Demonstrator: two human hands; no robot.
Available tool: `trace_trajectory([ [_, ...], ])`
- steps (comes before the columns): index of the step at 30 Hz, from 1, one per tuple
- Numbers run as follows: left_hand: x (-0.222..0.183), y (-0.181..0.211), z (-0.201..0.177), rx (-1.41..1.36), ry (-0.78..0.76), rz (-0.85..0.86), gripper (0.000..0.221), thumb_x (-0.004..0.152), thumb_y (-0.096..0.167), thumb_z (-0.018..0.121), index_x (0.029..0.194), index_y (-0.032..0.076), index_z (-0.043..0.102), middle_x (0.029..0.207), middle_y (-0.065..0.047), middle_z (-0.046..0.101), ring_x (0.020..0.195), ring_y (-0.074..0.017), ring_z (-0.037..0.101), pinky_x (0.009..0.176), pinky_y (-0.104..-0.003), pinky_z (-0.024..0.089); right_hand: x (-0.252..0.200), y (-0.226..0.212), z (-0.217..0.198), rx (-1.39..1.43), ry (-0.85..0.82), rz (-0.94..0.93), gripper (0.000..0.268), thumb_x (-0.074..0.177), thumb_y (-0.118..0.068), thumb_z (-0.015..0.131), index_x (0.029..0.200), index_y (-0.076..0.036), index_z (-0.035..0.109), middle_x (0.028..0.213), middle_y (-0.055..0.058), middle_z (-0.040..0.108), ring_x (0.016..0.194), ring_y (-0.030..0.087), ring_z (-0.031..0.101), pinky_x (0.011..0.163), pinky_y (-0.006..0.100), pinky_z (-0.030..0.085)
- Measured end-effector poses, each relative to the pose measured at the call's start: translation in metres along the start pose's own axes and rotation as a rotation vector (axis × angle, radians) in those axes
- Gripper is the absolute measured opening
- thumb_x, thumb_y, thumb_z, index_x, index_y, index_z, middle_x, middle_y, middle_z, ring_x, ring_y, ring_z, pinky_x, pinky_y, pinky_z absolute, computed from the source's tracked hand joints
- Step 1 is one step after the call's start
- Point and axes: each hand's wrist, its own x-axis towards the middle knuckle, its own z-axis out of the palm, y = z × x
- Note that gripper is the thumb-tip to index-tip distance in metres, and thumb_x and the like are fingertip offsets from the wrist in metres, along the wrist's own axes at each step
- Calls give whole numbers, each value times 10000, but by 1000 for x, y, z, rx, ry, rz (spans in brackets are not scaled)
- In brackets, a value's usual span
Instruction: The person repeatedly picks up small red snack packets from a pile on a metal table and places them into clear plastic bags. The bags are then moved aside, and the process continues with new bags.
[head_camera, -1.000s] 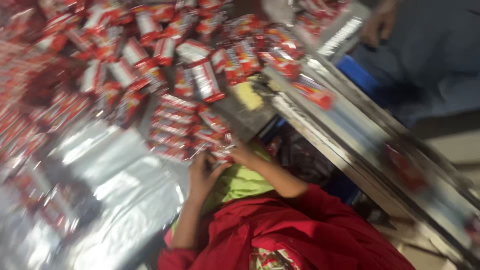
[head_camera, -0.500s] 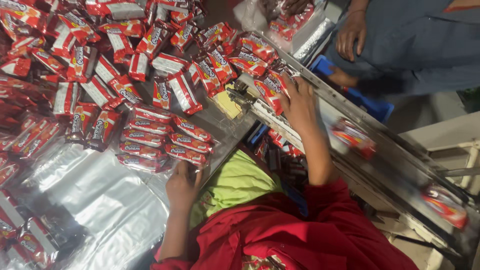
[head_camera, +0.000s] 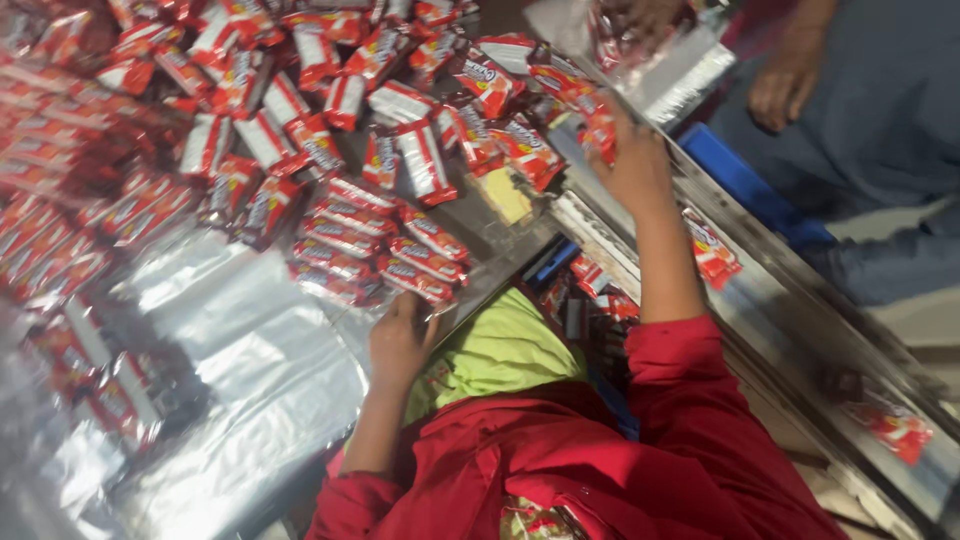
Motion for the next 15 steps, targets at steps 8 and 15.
trace_trajectory([
  [8, 2, -72, 22, -813, -93, -242, 167, 1021, 235, 603, 1015, 71, 569, 826, -51, 589, 719, -190, 559, 648, -340, 441, -88, -35, 54, 1417, -955, -208, 698, 917, -266, 725, 1542, -113, 455, 1449, 119, 546, 1327, 228, 515, 1107, 384, 418],
  [15, -34, -24, 45, -729, 424, -195, 133, 1026, 132, 659, 945, 58, 584, 831, -32, 604, 711, -121, 578, 646, -274, 476, -204, -124, 139, 1375, -691, 400, 594, 946, -248, 676, 1476, -71, 474, 1330, 160, 560, 1123, 234, 515, 950, 421, 422],
])
